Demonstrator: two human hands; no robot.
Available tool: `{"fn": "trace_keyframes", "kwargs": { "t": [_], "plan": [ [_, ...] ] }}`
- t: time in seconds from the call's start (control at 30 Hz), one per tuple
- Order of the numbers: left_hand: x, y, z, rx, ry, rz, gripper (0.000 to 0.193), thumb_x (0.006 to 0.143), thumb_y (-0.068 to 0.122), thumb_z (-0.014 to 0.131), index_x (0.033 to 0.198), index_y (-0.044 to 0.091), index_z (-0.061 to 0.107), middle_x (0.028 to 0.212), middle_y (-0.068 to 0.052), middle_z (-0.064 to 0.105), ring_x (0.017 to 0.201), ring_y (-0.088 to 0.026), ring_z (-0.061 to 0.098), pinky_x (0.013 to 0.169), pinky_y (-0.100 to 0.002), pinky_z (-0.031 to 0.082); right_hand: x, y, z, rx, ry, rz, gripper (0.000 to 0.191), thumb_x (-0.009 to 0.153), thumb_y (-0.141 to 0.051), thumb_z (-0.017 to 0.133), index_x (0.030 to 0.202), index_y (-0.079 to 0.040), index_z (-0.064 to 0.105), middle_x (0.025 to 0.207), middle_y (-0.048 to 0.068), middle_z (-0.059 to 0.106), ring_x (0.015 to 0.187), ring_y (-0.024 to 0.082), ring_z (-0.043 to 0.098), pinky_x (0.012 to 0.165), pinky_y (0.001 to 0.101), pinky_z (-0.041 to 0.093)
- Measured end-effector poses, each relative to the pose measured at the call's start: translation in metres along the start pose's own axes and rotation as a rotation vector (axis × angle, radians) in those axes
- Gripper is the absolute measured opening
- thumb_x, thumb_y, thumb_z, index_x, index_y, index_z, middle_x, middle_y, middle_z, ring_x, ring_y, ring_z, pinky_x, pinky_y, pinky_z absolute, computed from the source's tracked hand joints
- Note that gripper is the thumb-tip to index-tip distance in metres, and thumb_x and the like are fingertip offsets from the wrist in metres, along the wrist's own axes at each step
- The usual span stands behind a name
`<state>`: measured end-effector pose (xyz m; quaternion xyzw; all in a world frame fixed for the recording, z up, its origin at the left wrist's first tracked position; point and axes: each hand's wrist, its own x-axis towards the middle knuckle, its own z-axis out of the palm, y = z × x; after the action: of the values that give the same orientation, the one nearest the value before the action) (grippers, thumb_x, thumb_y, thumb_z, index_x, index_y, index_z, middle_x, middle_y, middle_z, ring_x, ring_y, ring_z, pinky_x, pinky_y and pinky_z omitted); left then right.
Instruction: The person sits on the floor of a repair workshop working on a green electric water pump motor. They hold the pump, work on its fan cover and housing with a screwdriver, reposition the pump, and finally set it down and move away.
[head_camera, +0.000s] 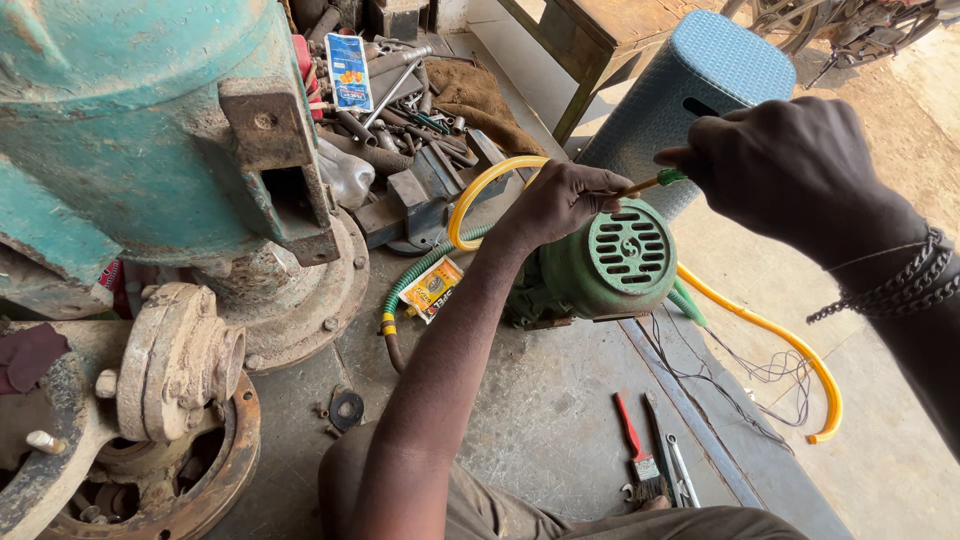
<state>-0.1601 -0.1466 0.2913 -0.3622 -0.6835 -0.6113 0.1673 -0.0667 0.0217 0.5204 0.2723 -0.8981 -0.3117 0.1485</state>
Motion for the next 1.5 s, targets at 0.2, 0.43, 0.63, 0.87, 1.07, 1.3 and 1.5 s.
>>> {"fn": "trace_keyframes", "kwargs": {
  "t": [0.2,0.43,0.63,0.87,1.07,1.3,1.5],
  "plan": [
    [-0.001,-0.009,-0.002,-0.142,-0.015,-0.053,0.022,0.097,0.008,0.071,0.119,0.007,0.074,0.101,-0.006,0.081,0.096,-0.011,0.078,0.090,-0.026,0.067,-0.001,0.005,0.017,-0.030,0.554,-0.402,0.025,0.095,-0.028,0.065,0.117,-0.016,0.072,0.092,0.002,0.066,0.072,0.013,0.066,0.060,0.0239,0.050],
    [-0.004,-0.009,-0.001,-0.117,0.015,-0.039,0.026,0.093,0.010,0.076,0.118,0.004,0.072,0.099,-0.006,0.080,0.093,-0.011,0.077,0.085,-0.027,0.066,0.015,-0.008,-0.005,-0.203,-0.380,0.038,0.045,0.119,-0.044,0.042,0.093,-0.019,0.069,0.073,-0.004,0.067,0.062,0.006,0.064,0.056,0.0233,0.048],
    [-0.007,-0.019,-0.004,-0.217,-0.016,-0.030,0.022,0.098,-0.001,0.066,0.118,0.002,0.074,0.096,-0.006,0.078,0.090,-0.013,0.076,0.087,-0.027,0.064,0.018,-0.012,-0.008,-0.387,0.392,-0.512,0.011,0.086,-0.024,0.066,0.083,-0.014,0.067,0.072,-0.002,0.060,0.064,0.008,0.059,0.056,0.0238,0.048],
    [-0.020,-0.026,-0.011,-0.386,0.011,-0.073,0.021,0.101,0.006,0.067,0.121,0.003,0.072,0.100,-0.005,0.078,0.094,-0.013,0.076,0.090,-0.028,0.064,0.047,-0.022,-0.004,-0.259,-0.096,-0.470,0.027,0.097,-0.029,0.060,0.080,-0.010,0.067,0.068,0.003,0.065,0.060,0.016,0.066,0.050,0.0321,0.052],
    [-0.029,-0.040,-0.003,-0.327,0.143,-0.043,0.028,0.106,0.023,0.066,0.124,0.004,0.073,0.107,-0.009,0.077,0.100,-0.017,0.075,0.091,-0.029,0.062,0.069,-0.033,-0.014,-0.061,-0.417,-0.212,0.026,0.099,-0.031,0.057,0.084,-0.012,0.067,0.075,0.006,0.073,0.061,0.019,0.070,0.047,0.0332,0.052],
    [-0.067,-0.032,0.027,0.124,0.487,-0.110,0.087,0.090,0.066,0.070,0.145,0.001,0.055,0.131,-0.018,0.066,0.126,-0.030,0.065,0.106,-0.044,0.053,0.062,-0.029,-0.003,-0.570,0.276,-0.951,0.011,0.086,-0.023,0.070,0.079,-0.015,0.067,0.080,-0.002,0.061,0.072,0.013,0.067,0.055,0.0274,0.053],
    [-0.072,-0.029,0.038,0.164,0.500,-0.316,0.090,0.078,0.075,0.071,0.129,0.002,0.060,0.120,-0.017,0.070,0.117,-0.029,0.070,0.100,-0.042,0.059,0.071,-0.040,-0.013,-0.270,-0.321,-0.432,0.012,0.099,-0.025,0.058,0.099,-0.019,0.069,0.086,-0.002,0.066,0.072,0.012,0.069,0.063,0.0271,0.060]
  ]
}}
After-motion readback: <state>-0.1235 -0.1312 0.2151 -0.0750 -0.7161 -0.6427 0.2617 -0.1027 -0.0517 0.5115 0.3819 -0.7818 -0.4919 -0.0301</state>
